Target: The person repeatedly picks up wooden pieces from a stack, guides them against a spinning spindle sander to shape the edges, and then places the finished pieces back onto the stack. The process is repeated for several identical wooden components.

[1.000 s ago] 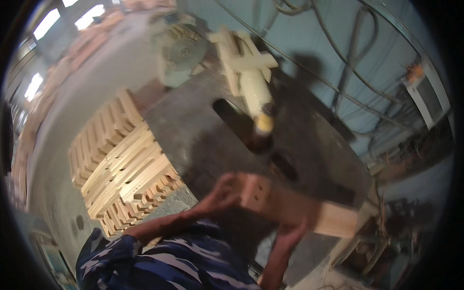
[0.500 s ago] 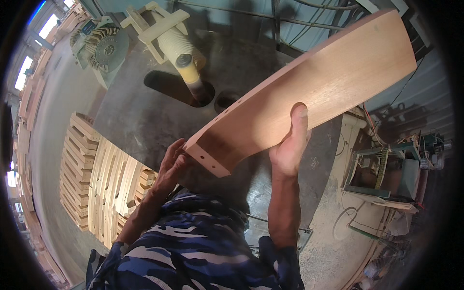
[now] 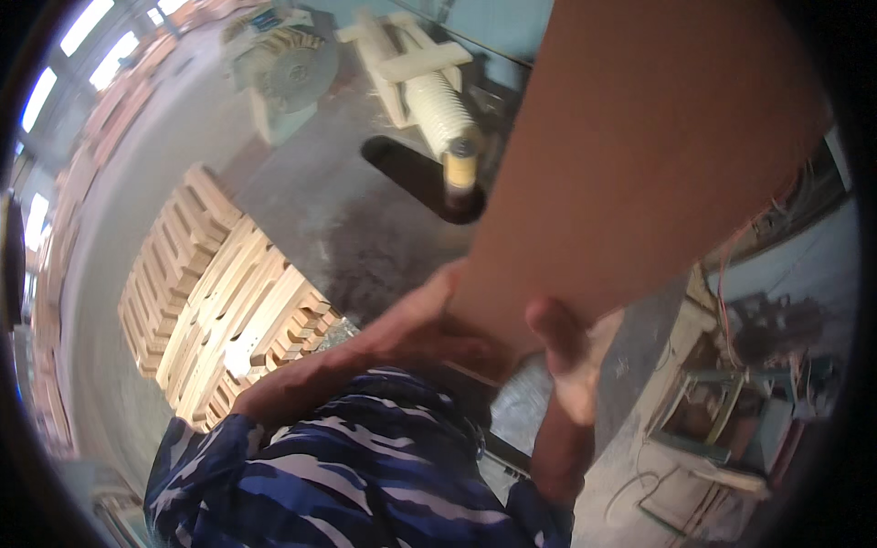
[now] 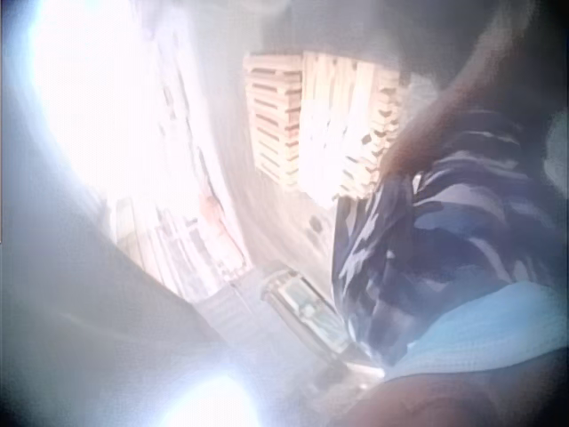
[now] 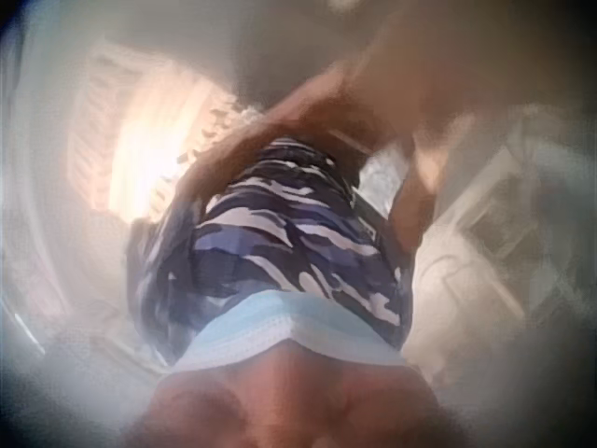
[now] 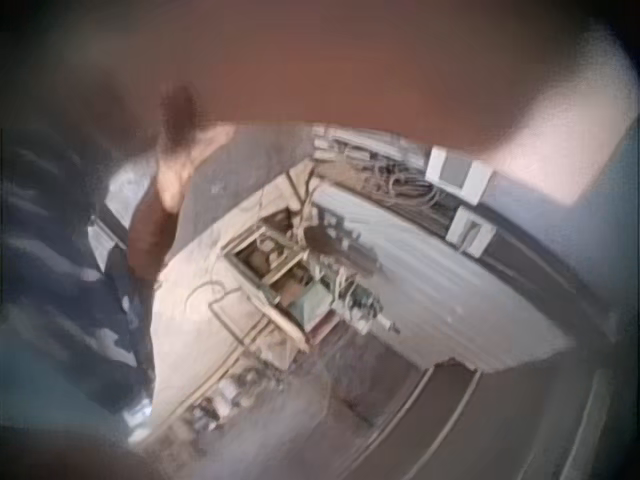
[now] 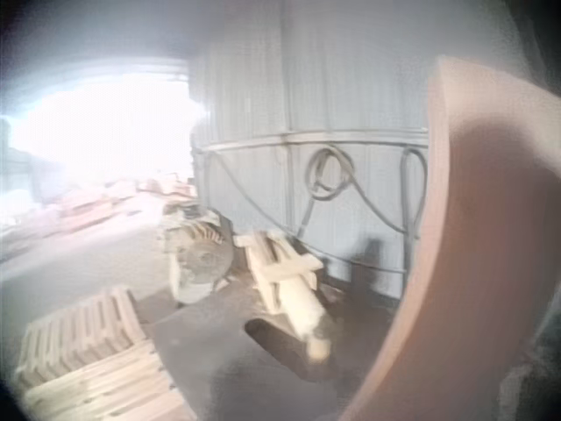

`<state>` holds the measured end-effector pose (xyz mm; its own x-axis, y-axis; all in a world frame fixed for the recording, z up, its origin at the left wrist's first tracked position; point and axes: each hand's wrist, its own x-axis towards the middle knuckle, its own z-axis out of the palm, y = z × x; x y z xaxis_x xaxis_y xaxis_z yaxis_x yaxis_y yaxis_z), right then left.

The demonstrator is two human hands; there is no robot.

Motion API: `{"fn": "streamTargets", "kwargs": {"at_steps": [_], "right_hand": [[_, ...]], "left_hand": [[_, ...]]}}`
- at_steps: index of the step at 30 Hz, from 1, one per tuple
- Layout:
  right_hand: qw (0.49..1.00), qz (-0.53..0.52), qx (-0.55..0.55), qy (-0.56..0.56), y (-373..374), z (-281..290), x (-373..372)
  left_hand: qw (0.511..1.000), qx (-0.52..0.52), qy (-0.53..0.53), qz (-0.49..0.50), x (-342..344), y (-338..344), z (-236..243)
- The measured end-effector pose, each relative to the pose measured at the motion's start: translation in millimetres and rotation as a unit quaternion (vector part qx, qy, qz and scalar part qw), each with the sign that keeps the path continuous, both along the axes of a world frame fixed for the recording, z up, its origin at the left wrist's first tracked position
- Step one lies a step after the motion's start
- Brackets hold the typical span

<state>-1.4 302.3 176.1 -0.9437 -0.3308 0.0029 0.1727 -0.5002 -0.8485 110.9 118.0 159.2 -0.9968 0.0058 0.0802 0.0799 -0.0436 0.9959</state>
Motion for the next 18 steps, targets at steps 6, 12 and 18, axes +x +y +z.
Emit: {"fn": "streamTargets", "kwargs": {"at_steps": [6,12,18], "right_hand": [[0.932,0.06,0.206,0.291,-27,12,25],[0.905,0.239,0.255,0.244,-69,8,45],[0.866,0.259,0.25,0.348,-114,5,89]], "left_hand": [[0.999,0.011,0.043,0.01,30,2,-21],[0.986,-0.068,-0.084,0.124,85,-4,-33],[0.976,-0.014,-0.006,0.217,133,-11,-69]]}}
